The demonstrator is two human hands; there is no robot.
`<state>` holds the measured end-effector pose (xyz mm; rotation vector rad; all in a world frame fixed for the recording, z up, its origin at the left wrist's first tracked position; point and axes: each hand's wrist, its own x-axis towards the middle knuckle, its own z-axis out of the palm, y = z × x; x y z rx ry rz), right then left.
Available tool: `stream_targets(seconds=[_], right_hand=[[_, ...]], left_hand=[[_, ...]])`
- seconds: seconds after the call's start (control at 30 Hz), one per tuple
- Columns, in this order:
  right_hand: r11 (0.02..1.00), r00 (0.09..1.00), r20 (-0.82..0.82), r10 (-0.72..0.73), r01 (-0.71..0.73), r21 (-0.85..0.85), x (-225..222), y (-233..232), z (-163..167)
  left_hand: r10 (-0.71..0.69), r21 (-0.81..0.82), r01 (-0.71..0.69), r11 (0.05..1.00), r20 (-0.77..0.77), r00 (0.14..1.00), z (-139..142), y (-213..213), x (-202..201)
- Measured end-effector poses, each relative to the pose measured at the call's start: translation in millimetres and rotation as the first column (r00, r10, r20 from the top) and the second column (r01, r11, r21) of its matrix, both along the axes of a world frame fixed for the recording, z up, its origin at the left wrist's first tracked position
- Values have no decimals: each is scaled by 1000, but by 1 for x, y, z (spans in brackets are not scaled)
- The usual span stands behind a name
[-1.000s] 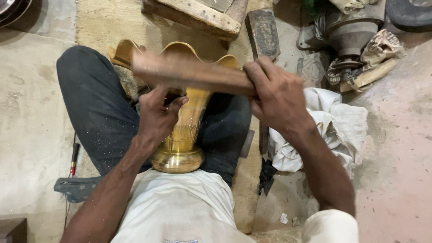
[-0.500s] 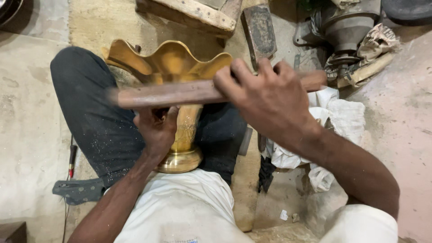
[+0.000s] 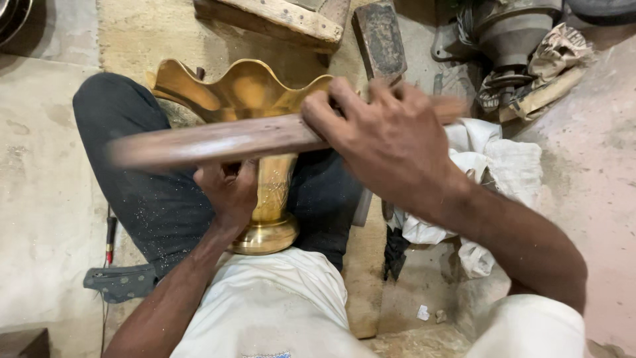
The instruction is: The person sits on the floor with a brass vase on their lap and decorates its surface by hammering. They hold a small punch against the brass with one hand and strike it with a wooden mallet in the other, repositioning the punch repeatedly to work patterned designs around the vase body.
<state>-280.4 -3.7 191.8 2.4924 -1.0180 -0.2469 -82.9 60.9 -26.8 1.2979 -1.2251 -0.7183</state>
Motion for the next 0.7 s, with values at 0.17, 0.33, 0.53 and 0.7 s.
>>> stream_targets(seconds=[0.17, 0.33, 0.53, 0.7], right_hand=[[983, 990, 80, -119, 106, 151, -21, -1, -9], [913, 894, 274, -355, 268, 307, -56, 5, -28], [766, 612, 473, -634, 412, 494, -82, 30, -80], [828, 305, 770, -560, 251, 502, -82, 65, -112]], left_hand=[[-93, -26, 96, 995, 113, 989, 10, -12, 0], [-374, 32, 375, 926, 193, 907, 30, -31, 5], [-631, 264, 573, 776, 320, 707, 42, -63, 3], [-703, 274, 661, 698, 434, 563, 51, -72, 0]])
